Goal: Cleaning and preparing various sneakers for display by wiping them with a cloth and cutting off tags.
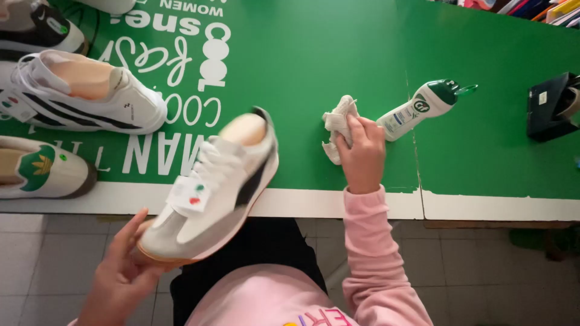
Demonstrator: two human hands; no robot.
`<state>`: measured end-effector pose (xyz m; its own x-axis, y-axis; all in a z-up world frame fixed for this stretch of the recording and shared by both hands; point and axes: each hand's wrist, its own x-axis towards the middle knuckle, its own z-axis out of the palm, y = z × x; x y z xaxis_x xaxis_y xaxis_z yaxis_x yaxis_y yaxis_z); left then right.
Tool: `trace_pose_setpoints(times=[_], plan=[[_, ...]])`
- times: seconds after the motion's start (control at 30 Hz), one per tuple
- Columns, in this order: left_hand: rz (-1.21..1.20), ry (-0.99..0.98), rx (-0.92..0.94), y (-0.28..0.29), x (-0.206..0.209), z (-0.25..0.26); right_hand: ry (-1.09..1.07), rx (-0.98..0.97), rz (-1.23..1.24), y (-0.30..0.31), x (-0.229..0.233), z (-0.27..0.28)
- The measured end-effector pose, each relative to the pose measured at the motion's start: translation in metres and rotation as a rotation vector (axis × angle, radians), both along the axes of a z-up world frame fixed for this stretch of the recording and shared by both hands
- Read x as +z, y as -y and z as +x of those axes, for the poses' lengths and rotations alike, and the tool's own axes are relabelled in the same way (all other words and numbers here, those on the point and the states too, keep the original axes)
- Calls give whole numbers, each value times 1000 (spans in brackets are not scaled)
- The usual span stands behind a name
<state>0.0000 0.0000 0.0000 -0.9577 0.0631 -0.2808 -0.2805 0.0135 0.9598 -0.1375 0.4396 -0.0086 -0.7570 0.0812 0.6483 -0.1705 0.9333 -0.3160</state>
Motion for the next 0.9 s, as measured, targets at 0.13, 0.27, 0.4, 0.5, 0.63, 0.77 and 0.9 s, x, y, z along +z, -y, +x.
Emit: trace_pose_setpoints(times=[0.13,0.27,0.4,0.5,0.63,0.77,0.9], plan=[[165,49,101,10,-20,6,88,39,8,11,-24,-2],[621,126,156,11,-43,11,163,124,-32,30,-30,7],[311,189,237,-7,-40,11,171,166,-211,29,-34,7],[234,148,272,-17,-38,7,129,158,-331,18,-45,6],[181,145,256,-11,-45,6,252,30,-634,8,-49,9],[57,100,179,-12,-30,7,175,125,-1036,-8,-73,19],[35,89,156,2,-56,16,82,292,-1514,-13,-88,36]])
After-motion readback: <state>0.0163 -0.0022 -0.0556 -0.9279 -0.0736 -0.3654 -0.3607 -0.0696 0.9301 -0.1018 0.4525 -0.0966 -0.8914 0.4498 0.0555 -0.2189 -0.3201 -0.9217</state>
